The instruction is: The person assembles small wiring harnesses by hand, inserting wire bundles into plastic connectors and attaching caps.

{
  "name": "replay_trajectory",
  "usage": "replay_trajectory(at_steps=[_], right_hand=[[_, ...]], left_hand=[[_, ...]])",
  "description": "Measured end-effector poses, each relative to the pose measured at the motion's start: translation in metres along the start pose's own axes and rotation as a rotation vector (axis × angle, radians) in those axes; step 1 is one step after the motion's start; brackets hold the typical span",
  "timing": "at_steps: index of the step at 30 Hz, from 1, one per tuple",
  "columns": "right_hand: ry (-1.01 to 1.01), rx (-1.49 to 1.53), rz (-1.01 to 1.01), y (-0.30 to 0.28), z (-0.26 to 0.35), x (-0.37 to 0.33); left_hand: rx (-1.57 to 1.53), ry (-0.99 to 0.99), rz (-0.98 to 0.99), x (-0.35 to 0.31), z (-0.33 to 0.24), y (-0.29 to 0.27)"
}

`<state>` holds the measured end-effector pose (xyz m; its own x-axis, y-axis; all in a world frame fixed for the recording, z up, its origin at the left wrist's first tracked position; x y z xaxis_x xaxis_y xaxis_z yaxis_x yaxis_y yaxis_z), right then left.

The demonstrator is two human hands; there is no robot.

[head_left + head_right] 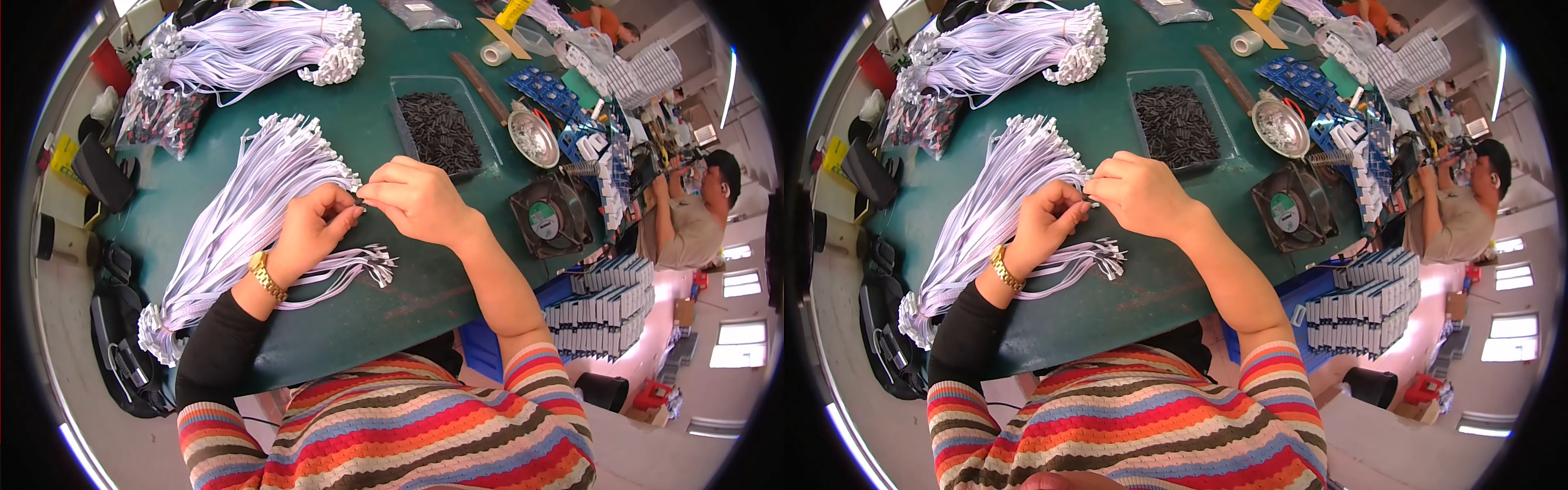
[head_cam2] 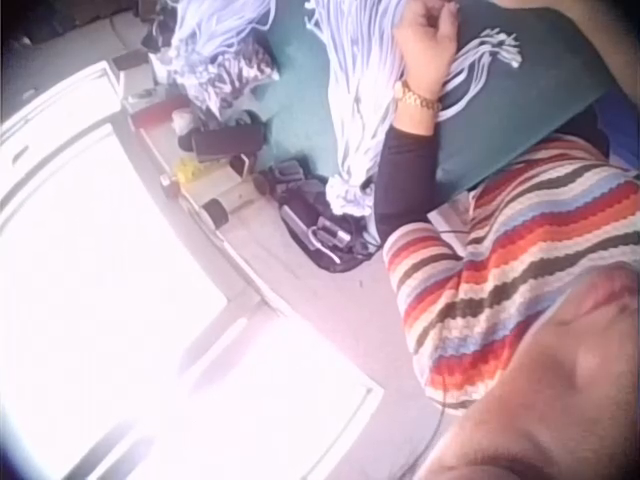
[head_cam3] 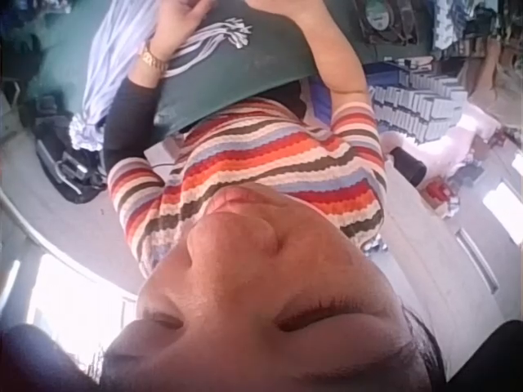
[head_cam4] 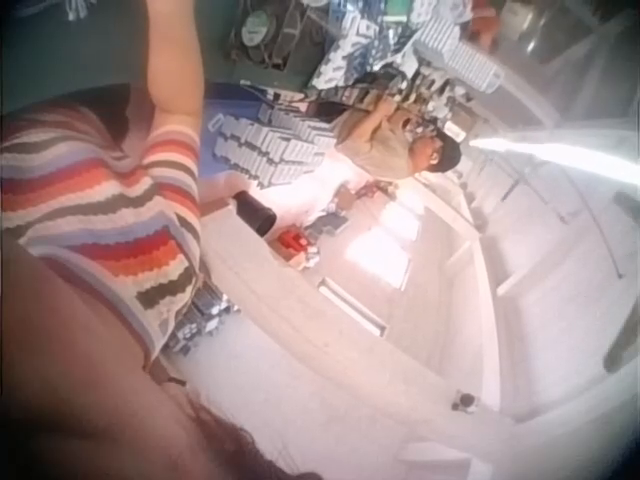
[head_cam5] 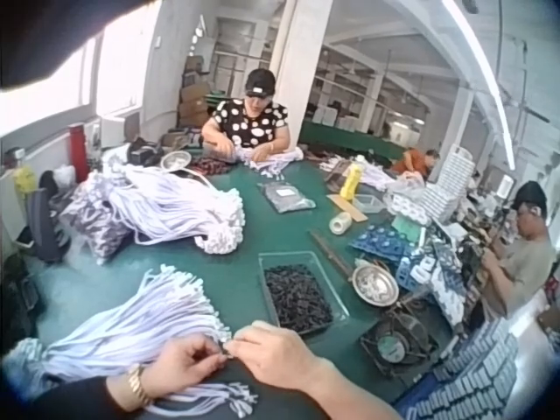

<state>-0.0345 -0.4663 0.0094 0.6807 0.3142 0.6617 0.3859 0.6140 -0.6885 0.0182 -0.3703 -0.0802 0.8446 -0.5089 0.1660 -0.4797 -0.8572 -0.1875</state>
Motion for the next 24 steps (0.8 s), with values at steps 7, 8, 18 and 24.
replay_trajectory(at_steps=[7,8,18,24], right_hand=[[-0.018,0.046,0.059,0.005,-0.003,-0.001],[-0.024,0.058,0.064,0.006,-0.004,-0.002],[0.069,0.257,0.082,0.021,-0.022,-0.008],[0.134,0.377,0.207,0.035,-0.024,-0.013]], left_hand=[[-0.045,-0.005,-0.028,0.0,0.006,-0.002],[-0.046,-0.005,-0.028,0.001,0.007,-0.002],[0.002,0.08,0.032,-0.001,-0.003,0.002],[-0.043,0.047,0.03,-0.003,-0.005,0.0]])
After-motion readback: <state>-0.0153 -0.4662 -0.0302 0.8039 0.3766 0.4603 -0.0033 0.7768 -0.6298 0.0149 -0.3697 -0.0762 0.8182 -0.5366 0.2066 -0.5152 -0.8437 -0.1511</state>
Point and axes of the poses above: each hand's wrist, its own x-axis towards the middle knuckle, its own y-axis out of the palm, z = x × y, the point moved 10 cm from there along x, towards the middle knuckle, and after that the axes turned 7 degrees about -z, right-handed, at the moved point
